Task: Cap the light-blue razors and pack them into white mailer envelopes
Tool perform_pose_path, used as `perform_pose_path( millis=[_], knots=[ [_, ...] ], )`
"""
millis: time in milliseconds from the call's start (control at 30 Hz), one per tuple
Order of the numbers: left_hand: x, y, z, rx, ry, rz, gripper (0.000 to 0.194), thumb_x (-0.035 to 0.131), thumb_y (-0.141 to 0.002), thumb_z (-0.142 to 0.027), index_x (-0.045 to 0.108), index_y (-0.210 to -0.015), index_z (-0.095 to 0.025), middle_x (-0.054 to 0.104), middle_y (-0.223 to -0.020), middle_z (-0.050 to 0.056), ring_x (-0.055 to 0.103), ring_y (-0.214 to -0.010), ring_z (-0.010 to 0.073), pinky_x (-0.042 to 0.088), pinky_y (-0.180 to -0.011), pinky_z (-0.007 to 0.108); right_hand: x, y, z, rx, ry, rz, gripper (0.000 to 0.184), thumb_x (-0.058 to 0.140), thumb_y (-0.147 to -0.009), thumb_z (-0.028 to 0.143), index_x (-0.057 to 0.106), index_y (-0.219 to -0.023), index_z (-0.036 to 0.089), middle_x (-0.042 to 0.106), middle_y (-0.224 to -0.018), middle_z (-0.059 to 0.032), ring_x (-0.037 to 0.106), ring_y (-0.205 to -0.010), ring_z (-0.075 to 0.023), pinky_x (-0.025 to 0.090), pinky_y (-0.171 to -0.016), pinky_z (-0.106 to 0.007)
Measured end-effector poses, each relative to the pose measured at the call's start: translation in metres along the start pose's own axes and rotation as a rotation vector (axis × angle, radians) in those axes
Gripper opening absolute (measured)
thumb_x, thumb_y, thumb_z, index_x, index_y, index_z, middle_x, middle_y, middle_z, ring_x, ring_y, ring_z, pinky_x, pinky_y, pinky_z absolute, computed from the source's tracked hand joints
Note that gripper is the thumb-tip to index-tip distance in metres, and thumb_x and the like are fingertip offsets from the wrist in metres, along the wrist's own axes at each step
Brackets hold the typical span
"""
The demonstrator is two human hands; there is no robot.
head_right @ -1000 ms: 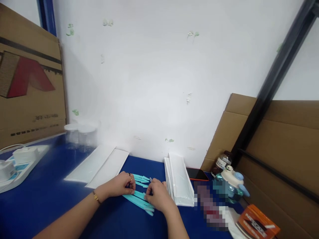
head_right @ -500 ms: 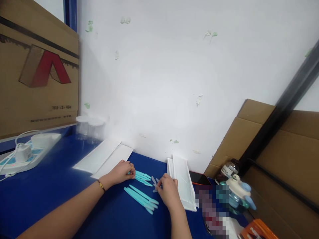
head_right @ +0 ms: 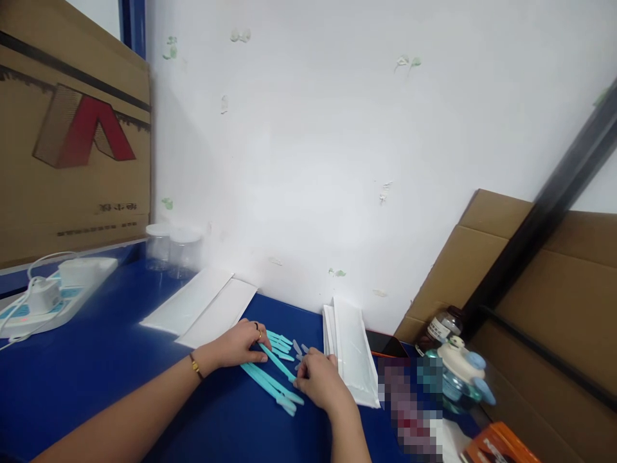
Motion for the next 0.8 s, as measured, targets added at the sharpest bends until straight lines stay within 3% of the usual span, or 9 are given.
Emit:
perform_pose_path(
  millis=[200, 433, 633, 800],
  knots=[
    [-0.006, -0.001, 0.011, -0.046, -0.063, 0.002, 0.014, 0.061, -0.079, -0.039, 0.070, -0.081, -0.029, 0.068, -0.085, -0.003, 0.057, -0.086, 0.0167, 0.033, -0.078, 0.028, -0.009, -0.002, 0.007, -0.081, 0.042, -0.101, 0.007, 0.056, -0.077, 0.016, 0.061, -0.074, 0.021, 0.056, -0.089, 0.0010, 0.054, -0.087, -0.0148, 0.027, -0.082, -0.030],
    [-0.010, 0.001, 0.041, -0.198, -0.067, -0.040, 0.014, 0.059, -0.077, -0.036, 0.069, -0.081, -0.028, 0.068, -0.091, -0.004, 0.060, -0.085, 0.0157, 0.035, -0.078, 0.027, -0.020, 0.000, -0.004, 0.036, 0.089, -0.224, 0.004, 0.060, -0.075, 0.018, 0.063, -0.076, 0.021, 0.057, -0.090, -0.0007, 0.055, -0.090, -0.0176, 0.027, -0.081, -0.031],
    [-0.015, 0.003, 0.028, -0.175, -0.061, -0.084, 0.026, 0.067, -0.070, -0.038, 0.067, -0.094, -0.029, 0.065, -0.095, -0.001, 0.057, -0.092, 0.0191, 0.035, -0.082, 0.029, -0.008, 0.007, 0.002, -0.024, -0.025, 0.047, 0.010, 0.072, -0.061, 0.026, 0.065, -0.066, 0.022, 0.059, -0.081, 0.0031, 0.056, -0.076, -0.0154, 0.028, -0.085, -0.033],
    [-0.011, 0.003, 0.002, -0.018, 0.045, -0.001, 0.024, 0.062, -0.075, -0.047, 0.069, -0.089, -0.029, 0.066, -0.091, -0.002, 0.056, -0.090, 0.0175, 0.035, -0.081, 0.027, -0.004, 0.005, 0.005, -0.056, -0.002, 0.025, 0.006, 0.064, -0.063, 0.014, 0.063, -0.064, 0.020, 0.058, -0.079, 0.0032, 0.055, -0.074, -0.0134, 0.029, -0.085, -0.031]
  ],
)
Point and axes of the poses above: each hand's wrist, its own y-axis away from the middle knuckle, its own x-axis out of the palm, z = x × y, the point moved 4 cm from there along -y, towards the middle knuckle
